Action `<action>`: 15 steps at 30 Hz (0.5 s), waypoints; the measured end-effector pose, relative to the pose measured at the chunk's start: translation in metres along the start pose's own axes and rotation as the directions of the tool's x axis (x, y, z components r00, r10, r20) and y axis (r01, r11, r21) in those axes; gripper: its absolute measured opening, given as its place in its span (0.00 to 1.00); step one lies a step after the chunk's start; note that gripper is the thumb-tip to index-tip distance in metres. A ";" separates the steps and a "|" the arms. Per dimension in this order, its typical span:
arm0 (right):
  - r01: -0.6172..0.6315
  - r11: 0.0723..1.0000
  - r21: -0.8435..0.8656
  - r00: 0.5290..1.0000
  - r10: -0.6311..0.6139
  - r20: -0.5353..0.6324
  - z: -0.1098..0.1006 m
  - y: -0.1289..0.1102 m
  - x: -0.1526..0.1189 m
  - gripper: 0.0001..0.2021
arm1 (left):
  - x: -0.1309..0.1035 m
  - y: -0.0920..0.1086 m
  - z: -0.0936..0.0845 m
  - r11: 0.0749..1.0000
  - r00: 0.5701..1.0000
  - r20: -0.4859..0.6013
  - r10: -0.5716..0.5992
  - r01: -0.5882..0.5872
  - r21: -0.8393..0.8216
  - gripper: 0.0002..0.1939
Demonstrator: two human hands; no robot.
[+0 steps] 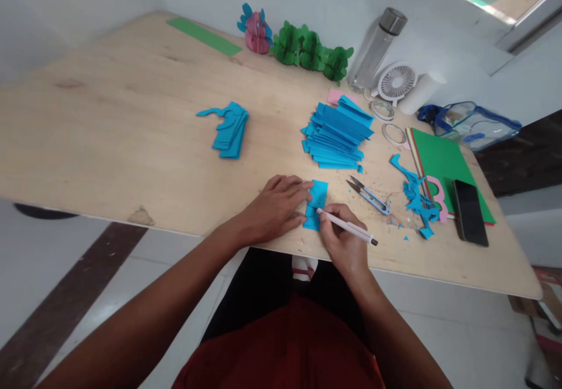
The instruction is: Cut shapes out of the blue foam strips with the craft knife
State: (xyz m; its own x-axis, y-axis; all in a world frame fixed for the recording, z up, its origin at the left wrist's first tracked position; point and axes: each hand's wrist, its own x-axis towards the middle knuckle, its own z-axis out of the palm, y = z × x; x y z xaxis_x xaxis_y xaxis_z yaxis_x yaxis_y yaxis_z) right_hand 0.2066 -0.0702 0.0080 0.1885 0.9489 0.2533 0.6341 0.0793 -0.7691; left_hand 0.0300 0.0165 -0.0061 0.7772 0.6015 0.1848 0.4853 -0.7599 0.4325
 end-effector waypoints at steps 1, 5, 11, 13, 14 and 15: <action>0.001 1.000 0.001 1.000 -0.001 0.002 0.000 0.000 0.000 0.06 | 0.000 0.000 0.000 1.000 1.000 0.000 -0.001 0.001 -0.001 0.14; 0.002 1.000 -0.001 1.000 -0.002 0.003 -0.002 0.000 -0.001 0.06 | -0.001 0.000 0.001 1.000 1.000 0.000 0.000 0.000 0.003 0.13; 0.002 1.000 -0.002 1.000 -0.002 0.005 -0.003 0.001 -0.003 0.06 | -0.001 0.001 -0.001 1.000 1.000 0.009 -0.007 0.007 0.006 0.15; 0.003 1.000 0.002 1.000 -0.003 0.010 -0.003 0.002 -0.003 0.06 | 0.000 0.001 -0.003 1.000 1.000 0.019 -0.011 0.011 0.001 0.15; 0.003 1.000 0.003 1.000 -0.003 0.011 -0.003 0.002 -0.003 0.05 | 0.000 0.002 -0.003 1.000 1.000 0.025 -0.012 0.012 -0.002 0.15; 0.003 1.000 0.003 1.000 -0.003 0.012 -0.003 0.002 -0.003 0.05 | 0.000 0.002 -0.004 1.000 0.999 0.031 -0.011 0.012 -0.005 0.14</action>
State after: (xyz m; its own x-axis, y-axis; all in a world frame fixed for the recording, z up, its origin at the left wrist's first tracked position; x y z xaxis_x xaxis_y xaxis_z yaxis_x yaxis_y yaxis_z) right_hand 0.2094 -0.0739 0.0079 0.1775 0.9523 0.2484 0.6323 0.0830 -0.7703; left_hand 0.0294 0.0157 -0.0017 0.7836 0.6023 0.1526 0.4921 -0.7516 0.4393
